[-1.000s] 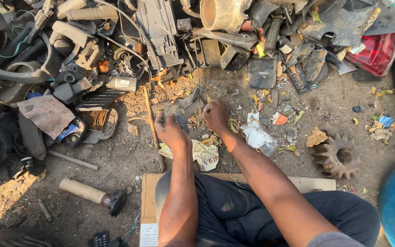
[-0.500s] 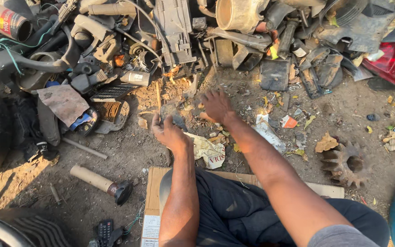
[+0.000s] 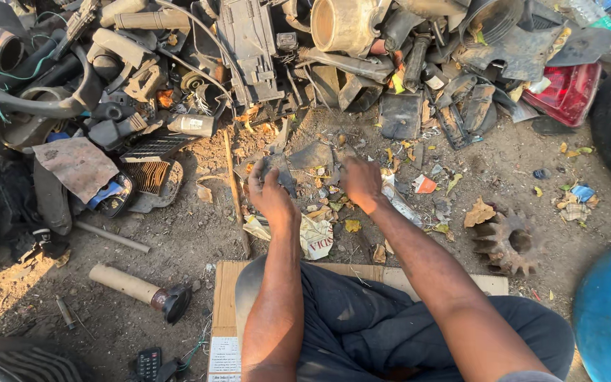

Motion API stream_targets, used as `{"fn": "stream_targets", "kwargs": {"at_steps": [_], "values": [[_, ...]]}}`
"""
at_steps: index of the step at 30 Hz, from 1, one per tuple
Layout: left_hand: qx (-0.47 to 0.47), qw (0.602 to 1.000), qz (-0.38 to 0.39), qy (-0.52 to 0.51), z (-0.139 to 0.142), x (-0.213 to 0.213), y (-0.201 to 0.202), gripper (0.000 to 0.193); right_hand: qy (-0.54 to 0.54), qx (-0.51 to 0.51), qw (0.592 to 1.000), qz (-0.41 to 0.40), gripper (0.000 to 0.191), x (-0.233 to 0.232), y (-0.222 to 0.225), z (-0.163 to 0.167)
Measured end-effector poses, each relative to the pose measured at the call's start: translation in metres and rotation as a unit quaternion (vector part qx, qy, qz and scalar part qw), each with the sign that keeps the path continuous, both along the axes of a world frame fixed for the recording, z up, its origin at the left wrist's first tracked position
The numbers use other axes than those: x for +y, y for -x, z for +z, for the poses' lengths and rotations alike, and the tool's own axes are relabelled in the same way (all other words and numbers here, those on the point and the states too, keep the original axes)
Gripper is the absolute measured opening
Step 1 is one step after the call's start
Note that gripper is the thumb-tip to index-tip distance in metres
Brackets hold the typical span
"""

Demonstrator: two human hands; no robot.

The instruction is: The person sits on a piece of cardboard and sorts through a pile of scrap materials, picking up various metal and plastic parts. They inspect items such as gears, housings, and electronic components, then place selected pieces into a blue barrel or a black bin.

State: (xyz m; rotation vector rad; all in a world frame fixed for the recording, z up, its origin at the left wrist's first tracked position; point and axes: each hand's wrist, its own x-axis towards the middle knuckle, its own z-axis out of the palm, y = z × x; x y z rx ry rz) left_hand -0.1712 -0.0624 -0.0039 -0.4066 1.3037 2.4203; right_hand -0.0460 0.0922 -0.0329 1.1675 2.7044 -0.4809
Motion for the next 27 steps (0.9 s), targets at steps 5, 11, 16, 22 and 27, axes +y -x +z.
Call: {"fn": "stream_targets", "kwargs": {"at_steps": [5, 11, 16, 22, 27], "values": [[0.064, 0.997, -0.029, 0.043, -0.026, 0.007, -0.01, 0.032, -0.21, 0.163, 0.948, 0.175, 0.05, -0.002, 0.057, 0.015], [-0.024, 0.998, -0.056, 0.006, -0.027, 0.019, 0.008, 0.024, 0.196, 0.135, 0.97, -0.056, 0.041, 0.027, 0.079, 0.051], [-0.134, 0.983, -0.118, -0.043, 0.002, 0.032, 0.003, 0.059, 0.457, 0.406, 0.778, -0.145, 0.047, 0.025, 0.047, 0.073], [-0.092, 0.984, -0.142, -0.054, 0.002, 0.01, 0.0, 0.039, 0.431, 0.322, 0.821, -0.191, 0.051, -0.003, 0.024, 0.053], [-0.021, 0.991, -0.125, -0.04, -0.015, 0.009, 0.0, 0.03, -0.011, 0.221, 0.972, -0.083, 0.023, -0.038, 0.004, 0.025]]}}
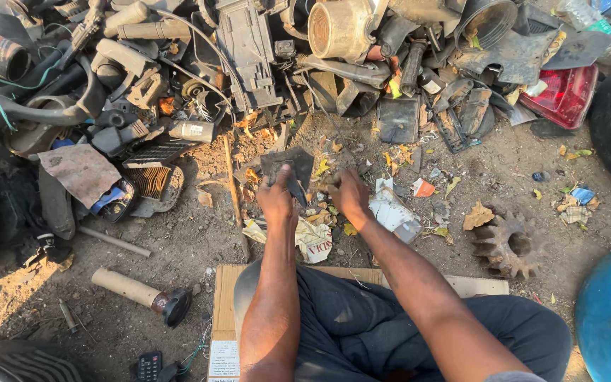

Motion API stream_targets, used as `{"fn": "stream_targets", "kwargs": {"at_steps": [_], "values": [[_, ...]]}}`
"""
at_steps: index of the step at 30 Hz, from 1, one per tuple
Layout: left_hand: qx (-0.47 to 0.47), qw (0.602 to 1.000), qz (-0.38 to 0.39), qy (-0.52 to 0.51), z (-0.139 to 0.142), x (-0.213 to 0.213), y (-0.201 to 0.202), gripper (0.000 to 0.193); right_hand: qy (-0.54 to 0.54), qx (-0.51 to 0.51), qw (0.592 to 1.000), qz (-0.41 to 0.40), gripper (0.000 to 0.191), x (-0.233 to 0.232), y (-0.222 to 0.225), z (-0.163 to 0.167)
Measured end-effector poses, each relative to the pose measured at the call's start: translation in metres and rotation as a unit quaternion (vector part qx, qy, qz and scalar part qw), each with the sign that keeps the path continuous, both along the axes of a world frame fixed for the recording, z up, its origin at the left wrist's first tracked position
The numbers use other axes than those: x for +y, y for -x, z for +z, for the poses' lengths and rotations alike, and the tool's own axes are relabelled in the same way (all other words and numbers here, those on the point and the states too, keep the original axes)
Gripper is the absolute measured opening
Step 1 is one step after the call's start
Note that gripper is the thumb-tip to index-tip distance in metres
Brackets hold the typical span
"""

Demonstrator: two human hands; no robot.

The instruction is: The person sits on a piece of cardboard and sorts through a pile of scrap materials, picking up various metal and plastic parts. They inspect items such as gears, housings, and electronic components, then place selected pieces into a blue barrel or a black bin.

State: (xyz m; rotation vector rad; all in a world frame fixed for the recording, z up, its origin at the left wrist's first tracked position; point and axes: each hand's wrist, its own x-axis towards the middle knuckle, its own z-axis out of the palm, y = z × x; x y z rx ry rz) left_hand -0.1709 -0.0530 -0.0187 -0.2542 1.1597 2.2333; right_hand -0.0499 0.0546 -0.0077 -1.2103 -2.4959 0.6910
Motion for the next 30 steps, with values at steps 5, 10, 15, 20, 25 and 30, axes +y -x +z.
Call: {"fn": "stream_targets", "kwargs": {"at_steps": [5, 10, 15, 20, 25, 30], "values": [[-0.031, 0.996, -0.086, 0.017, 0.004, 0.003, -0.012, 0.037, 0.326, 0.374, 0.86, -0.12, 0.019, -0.004, -0.047, 0.012], [-0.013, 0.939, -0.336, -0.071, 0.022, -0.004, -0.048, 0.04, 0.325, 0.303, 0.891, -0.096, 0.019, -0.006, -0.092, 0.052], [0.067, 0.949, -0.303, 0.06, 0.043, -0.03, -0.059, 0.026, 0.234, 0.509, 0.819, -0.125, 0.045, -0.033, -0.139, 0.079], [0.608, 0.765, -0.139, 0.158, 0.057, -0.049, -0.087, 0.022, 0.235, 0.415, 0.868, -0.136, 0.058, -0.045, -0.215, 0.077], [0.575, 0.803, -0.145, 0.064, 0.067, -0.051, -0.119, 0.037, 0.471, 0.514, 0.699, -0.158, 0.04, -0.052, -0.26, 0.069], [0.597, 0.761, -0.255, 0.013, 0.073, -0.049, -0.157, 0.041, 0.636, 0.547, 0.522, -0.155, 0.039, -0.058, -0.247, 0.062]]}}
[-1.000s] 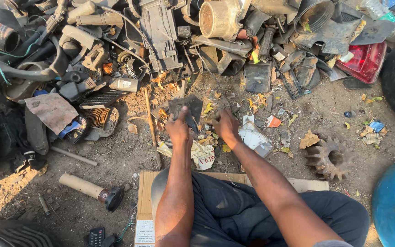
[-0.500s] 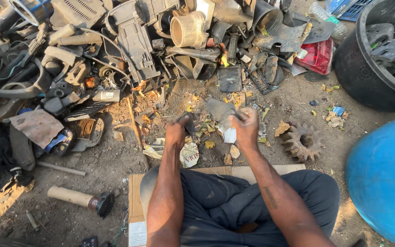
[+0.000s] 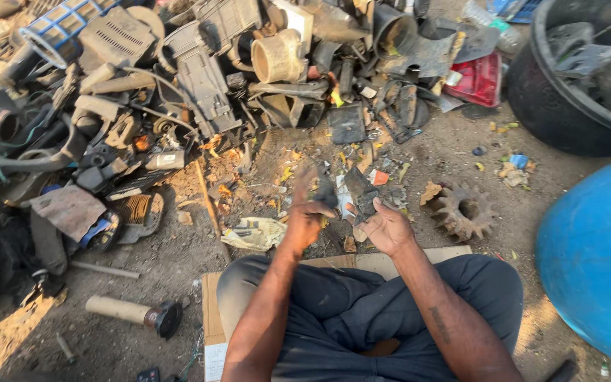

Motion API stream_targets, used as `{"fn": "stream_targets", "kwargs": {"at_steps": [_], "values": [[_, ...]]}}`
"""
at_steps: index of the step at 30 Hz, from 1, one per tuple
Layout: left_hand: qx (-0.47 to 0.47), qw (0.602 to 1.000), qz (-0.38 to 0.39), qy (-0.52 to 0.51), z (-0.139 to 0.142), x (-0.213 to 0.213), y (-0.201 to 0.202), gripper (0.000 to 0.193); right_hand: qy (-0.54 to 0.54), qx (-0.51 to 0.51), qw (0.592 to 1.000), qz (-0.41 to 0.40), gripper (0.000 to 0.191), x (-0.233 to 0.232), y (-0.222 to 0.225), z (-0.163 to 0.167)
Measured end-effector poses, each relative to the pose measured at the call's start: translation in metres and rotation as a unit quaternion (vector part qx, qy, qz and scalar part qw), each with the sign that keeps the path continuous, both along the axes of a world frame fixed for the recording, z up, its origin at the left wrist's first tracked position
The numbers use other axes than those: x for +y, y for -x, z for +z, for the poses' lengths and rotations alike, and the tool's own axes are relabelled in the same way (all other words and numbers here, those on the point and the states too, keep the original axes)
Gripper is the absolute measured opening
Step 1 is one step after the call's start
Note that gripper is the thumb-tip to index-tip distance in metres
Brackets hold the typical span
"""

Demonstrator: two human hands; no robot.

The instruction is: The person sits on a piece of cardboard and sorts through a pile of scrap materials, picking up various metal and plastic parts. They inspect items such as gears, housings, and electronic components, then place selected pieces into a blue barrel or a black bin.

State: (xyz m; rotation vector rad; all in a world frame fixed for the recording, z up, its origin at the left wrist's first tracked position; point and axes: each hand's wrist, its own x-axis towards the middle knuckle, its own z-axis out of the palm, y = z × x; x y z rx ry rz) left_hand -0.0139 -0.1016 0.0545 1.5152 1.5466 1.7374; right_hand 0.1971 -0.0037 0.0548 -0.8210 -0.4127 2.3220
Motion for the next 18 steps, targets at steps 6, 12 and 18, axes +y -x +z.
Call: {"fn": "stream_targets", "kwargs": {"at_steps": [6, 12, 18], "values": [[-0.099, 0.978, -0.045, 0.176, -0.011, 0.034, 0.019, 0.056, -0.072, -0.031, 0.994, -0.081, 0.034, 0.034, 0.019, -0.023], [0.207, 0.748, 0.237, 0.585, -0.038, 0.084, 0.167, 0.037, -0.057, -0.187, 0.976, -0.096, 0.041, 0.07, 0.032, -0.05], [0.243, 0.716, 0.234, 0.611, -0.049, 0.083, 0.178, 0.041, -0.085, -0.198, 0.975, -0.057, 0.045, 0.067, 0.053, -0.048]]}}
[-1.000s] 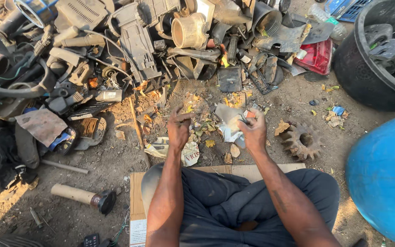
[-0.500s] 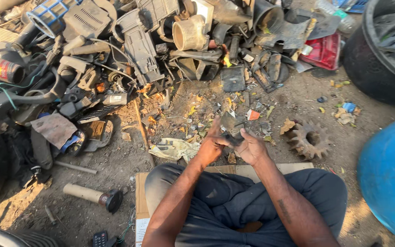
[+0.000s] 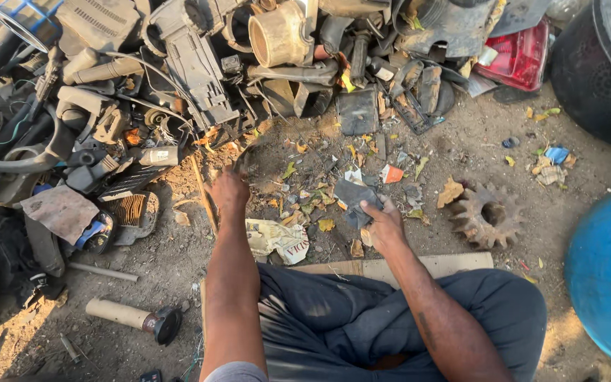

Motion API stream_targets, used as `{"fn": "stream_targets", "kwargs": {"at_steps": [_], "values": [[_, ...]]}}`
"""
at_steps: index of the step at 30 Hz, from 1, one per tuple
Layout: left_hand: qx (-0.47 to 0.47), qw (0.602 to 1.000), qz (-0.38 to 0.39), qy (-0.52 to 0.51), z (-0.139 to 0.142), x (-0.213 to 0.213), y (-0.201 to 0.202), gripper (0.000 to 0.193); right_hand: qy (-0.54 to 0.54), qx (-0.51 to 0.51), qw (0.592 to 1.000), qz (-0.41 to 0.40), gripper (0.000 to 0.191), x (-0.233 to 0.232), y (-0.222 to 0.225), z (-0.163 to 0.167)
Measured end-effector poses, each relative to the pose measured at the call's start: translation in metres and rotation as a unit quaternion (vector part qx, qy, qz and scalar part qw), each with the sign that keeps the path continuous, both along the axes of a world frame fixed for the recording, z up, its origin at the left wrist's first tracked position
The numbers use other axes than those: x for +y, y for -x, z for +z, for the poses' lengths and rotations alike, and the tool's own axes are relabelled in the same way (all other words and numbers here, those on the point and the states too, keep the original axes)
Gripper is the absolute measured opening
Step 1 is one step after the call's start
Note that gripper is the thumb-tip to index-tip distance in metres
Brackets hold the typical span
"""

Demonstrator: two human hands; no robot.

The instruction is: The person sits on a piece of cardboard and sorts through a pile of scrap materials, picking up various metal and plastic parts. They inspect items such as gears, housings, and electronic components, then place selected pieces into a blue barrel or a black bin.

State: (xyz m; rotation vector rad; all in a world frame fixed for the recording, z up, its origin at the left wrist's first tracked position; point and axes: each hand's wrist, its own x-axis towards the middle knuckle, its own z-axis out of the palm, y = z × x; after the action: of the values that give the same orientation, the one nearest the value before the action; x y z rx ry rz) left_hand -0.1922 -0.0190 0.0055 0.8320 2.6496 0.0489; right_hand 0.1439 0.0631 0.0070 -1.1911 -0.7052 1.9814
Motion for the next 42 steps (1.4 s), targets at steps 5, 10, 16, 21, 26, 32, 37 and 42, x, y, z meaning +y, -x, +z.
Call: {"fn": "stream_targets", "kwargs": {"at_steps": [5, 10, 16, 21, 26, 32, 37, 42], "values": [[-0.093, 0.987, 0.01, -0.128, 0.016, 0.004, -0.048, 0.034, -0.018, -0.065, 0.997, 0.041, 0.052, -0.014, 0.001, 0.025], [-0.313, 0.892, -0.005, -0.327, 0.02, -0.012, -0.117, 0.025, -0.006, 0.109, 0.993, 0.036, 0.042, -0.028, -0.028, 0.043], [-0.143, 0.961, -0.048, -0.233, 0.017, -0.029, -0.166, 0.039, -0.021, -0.125, 0.991, -0.045, 0.036, -0.043, -0.06, 0.05], [-0.224, 0.925, -0.046, -0.303, 0.026, -0.061, -0.181, 0.028, -0.188, 0.03, 0.981, -0.028, 0.033, -0.051, -0.074, 0.055], [-0.62, 0.662, 0.167, -0.387, 0.022, -0.09, -0.249, 0.025, -0.028, 0.184, 0.98, 0.074, 0.028, -0.068, -0.072, 0.05], [-0.404, 0.811, -0.072, -0.417, 0.014, -0.082, -0.266, 0.033, -0.15, -0.084, 0.982, -0.082, 0.028, -0.049, -0.098, 0.071], [-0.241, 0.948, 0.028, -0.207, 0.029, -0.025, -0.244, 0.047, -0.353, -0.258, 0.897, -0.063, 0.019, -0.007, -0.157, 0.098], [-0.216, 0.931, 0.012, -0.293, 0.007, 0.017, -0.26, 0.042, -0.33, -0.335, 0.882, -0.02, 0.021, -0.001, -0.167, 0.075]]}}
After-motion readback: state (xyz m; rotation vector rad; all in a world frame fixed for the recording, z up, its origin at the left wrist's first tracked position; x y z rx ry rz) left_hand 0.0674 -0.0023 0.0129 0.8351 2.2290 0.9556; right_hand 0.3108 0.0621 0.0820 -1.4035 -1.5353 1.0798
